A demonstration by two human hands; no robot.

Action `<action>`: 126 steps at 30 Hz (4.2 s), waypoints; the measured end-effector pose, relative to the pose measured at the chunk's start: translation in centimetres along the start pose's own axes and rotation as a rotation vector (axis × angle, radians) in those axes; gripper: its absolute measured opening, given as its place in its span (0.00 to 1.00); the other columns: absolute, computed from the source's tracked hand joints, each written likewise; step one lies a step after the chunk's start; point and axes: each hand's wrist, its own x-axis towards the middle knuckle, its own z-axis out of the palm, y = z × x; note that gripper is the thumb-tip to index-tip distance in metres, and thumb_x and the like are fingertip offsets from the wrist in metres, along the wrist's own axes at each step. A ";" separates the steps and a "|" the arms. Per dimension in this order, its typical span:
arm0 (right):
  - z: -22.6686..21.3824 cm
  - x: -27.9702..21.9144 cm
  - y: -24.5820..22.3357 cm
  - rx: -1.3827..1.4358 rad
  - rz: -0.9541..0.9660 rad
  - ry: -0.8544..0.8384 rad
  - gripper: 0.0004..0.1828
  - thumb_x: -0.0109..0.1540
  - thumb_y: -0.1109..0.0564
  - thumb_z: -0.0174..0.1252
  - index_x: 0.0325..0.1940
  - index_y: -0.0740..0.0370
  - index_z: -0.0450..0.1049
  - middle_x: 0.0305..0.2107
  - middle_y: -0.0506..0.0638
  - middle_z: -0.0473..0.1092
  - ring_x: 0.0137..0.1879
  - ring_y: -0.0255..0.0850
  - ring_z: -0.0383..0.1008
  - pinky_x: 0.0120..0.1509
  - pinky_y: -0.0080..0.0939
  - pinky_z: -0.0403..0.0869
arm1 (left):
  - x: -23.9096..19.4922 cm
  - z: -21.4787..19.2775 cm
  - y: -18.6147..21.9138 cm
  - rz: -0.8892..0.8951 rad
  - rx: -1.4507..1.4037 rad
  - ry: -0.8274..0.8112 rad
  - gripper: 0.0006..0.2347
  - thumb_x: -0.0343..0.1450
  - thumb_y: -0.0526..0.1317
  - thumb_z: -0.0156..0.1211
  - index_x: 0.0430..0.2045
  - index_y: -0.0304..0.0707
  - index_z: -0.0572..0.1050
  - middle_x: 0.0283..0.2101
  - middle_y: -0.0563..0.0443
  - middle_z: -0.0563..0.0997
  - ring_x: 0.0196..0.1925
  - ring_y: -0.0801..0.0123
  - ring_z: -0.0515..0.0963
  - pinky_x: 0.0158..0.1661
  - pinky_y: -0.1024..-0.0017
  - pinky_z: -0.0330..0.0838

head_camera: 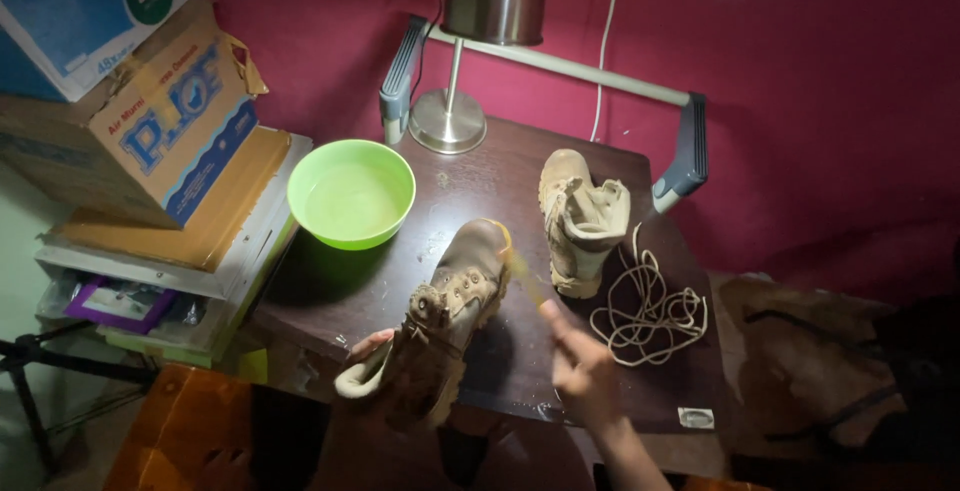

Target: The person scrubs a brown hiking boot with a yellow brush, working on the interior, exterior, and sole. The boot is rotated and repositioned repeatedly to access different areas. A second boot and a green bowl of water are visible on the table.

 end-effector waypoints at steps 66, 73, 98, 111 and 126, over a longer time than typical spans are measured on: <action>-2.0 4.3 4.1 0.309 -0.309 -0.726 0.38 0.48 0.57 0.51 0.63 0.43 0.75 0.27 0.38 0.77 0.26 0.28 0.67 0.33 0.26 0.71 | 1.5 -1.8 1.2 1.605 1.405 -0.670 0.24 0.72 0.67 0.47 0.56 0.61 0.74 0.42 0.58 0.68 0.44 0.69 0.70 0.46 0.67 0.61; -3.4 2.9 -2.1 0.275 -0.235 -0.691 0.47 0.43 0.75 0.49 0.66 0.54 0.74 0.22 0.38 0.64 0.28 0.31 0.60 0.36 0.29 0.65 | 2.0 -5.4 -0.1 1.637 1.518 -0.394 0.10 0.78 0.44 0.54 0.53 0.66 0.73 0.55 0.70 0.72 0.47 0.75 0.71 0.42 0.72 0.63; -0.7 2.8 -4.3 0.021 0.009 -0.623 0.14 0.66 0.52 0.53 0.26 0.55 0.69 0.20 0.42 0.67 0.29 0.36 0.66 0.36 0.39 0.63 | 2.1 -1.7 -1.7 1.023 0.788 -0.201 0.19 0.58 0.56 0.77 0.34 0.54 0.76 0.54 0.42 0.62 0.53 0.59 0.71 0.53 0.63 0.73; 0.9 2.4 -5.0 -0.198 0.123 -0.414 0.17 0.67 0.45 0.48 0.32 0.47 0.79 0.20 0.45 0.74 0.28 0.43 0.71 0.32 0.46 0.64 | 2.6 -1.0 -2.3 1.116 0.629 -0.125 0.22 0.60 0.30 0.68 0.33 0.44 0.54 0.50 0.38 0.68 0.54 0.55 0.73 0.56 0.60 0.70; 0.7 3.9 -7.9 -0.249 0.076 -0.322 0.19 0.67 0.41 0.48 0.31 0.51 0.77 0.23 0.52 0.77 0.31 0.50 0.74 0.37 0.49 0.68 | 3.4 -2.0 -3.2 1.128 0.702 -0.062 0.23 0.58 0.34 0.72 0.32 0.44 0.56 0.46 0.43 0.63 0.48 0.60 0.70 0.53 0.64 0.67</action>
